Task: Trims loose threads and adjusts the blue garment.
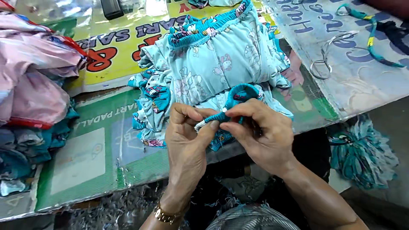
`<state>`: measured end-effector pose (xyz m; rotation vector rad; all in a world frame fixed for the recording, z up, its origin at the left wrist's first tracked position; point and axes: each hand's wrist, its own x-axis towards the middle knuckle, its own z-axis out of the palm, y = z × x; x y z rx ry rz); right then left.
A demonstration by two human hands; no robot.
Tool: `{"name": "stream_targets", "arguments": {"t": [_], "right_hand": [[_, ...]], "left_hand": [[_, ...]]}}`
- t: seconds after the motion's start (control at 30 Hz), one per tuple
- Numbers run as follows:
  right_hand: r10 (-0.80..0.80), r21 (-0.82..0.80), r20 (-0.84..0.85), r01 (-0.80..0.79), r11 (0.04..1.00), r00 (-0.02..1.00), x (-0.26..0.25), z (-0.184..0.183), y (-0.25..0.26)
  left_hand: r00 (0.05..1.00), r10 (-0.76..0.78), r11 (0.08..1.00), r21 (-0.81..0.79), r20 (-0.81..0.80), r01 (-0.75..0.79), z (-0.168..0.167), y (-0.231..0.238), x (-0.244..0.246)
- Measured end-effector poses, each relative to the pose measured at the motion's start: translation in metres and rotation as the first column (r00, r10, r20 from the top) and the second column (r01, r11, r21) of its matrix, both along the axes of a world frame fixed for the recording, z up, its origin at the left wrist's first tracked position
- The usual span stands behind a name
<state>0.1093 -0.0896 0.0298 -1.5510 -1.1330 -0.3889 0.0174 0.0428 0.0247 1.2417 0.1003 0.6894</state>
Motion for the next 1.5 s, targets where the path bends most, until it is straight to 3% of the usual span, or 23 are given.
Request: {"name": "stream_targets", "arguments": {"t": [0.2, 0.3, 0.43, 0.53, 0.67, 0.8, 0.93, 1.0, 1.1, 1.2, 1.37, 1.5], "right_hand": [[-0.035, 0.073, 0.006, 0.034, 0.997, 0.999, 0.000, -0.004, 0.007], [0.088, 0.110, -0.171, -0.070, 0.991, 0.981, -0.001, -0.005, 0.005], [0.300, 0.208, -0.385, -0.235, 0.950, 0.873, -0.001, -0.008, -0.004], [0.325, 0.226, -0.354, -0.257, 0.939, 0.877, -0.002, -0.008, -0.008], [0.120, 0.108, -0.183, -0.101, 0.989, 0.976, -0.001, -0.011, -0.002], [-0.021, 0.134, 0.020, 0.018, 0.991, 1.000, 0.002, -0.016, 0.006], [0.107, 0.131, -0.138, -0.089, 0.987, 0.985, -0.002, -0.014, 0.004], [0.254, 0.121, -0.309, -0.227, 0.966, 0.917, -0.002, -0.012, -0.001], [0.465, 0.217, -0.531, -0.418, 0.882, 0.708, 0.005, -0.008, -0.008], [0.564, 0.307, -0.592, -0.486, 0.818, 0.576, 0.007, -0.009, -0.009], [0.480, 0.172, -0.486, -0.458, 0.872, 0.731, 0.003, -0.003, -0.016], [0.286, -0.001, -0.321, -0.302, 0.953, 0.903, 0.002, 0.002, -0.017]], "left_hand": [[0.992, 0.096, 0.983, 0.152, 0.084, -0.108, -0.003, -0.012, -0.002], [0.992, 0.108, 0.984, 0.135, 0.063, -0.116, -0.002, -0.014, -0.001], [0.997, 0.078, 0.995, 0.057, 0.027, -0.080, -0.001, -0.014, 0.000], [0.998, 0.066, 0.998, 0.013, 0.015, -0.066, 0.000, -0.012, 0.001], [0.997, 0.077, 0.995, 0.063, 0.018, -0.078, -0.001, -0.014, 0.001], [0.991, 0.130, 0.984, 0.116, 0.028, -0.132, -0.005, -0.017, 0.002], [0.987, 0.162, 0.981, 0.106, 0.025, -0.163, -0.004, -0.017, 0.004], [0.988, 0.154, 0.981, 0.112, 0.026, -0.156, -0.004, -0.017, 0.005], [0.986, 0.156, 0.976, 0.146, 0.064, -0.163, -0.006, -0.018, 0.007], [0.983, 0.157, 0.969, 0.181, 0.092, -0.171, -0.006, -0.019, 0.009], [0.998, 0.055, 0.997, 0.047, 0.036, -0.057, 0.000, -0.017, 0.005], [1.000, 0.028, 0.995, -0.097, -0.008, -0.029, 0.004, -0.014, 0.005]]}}
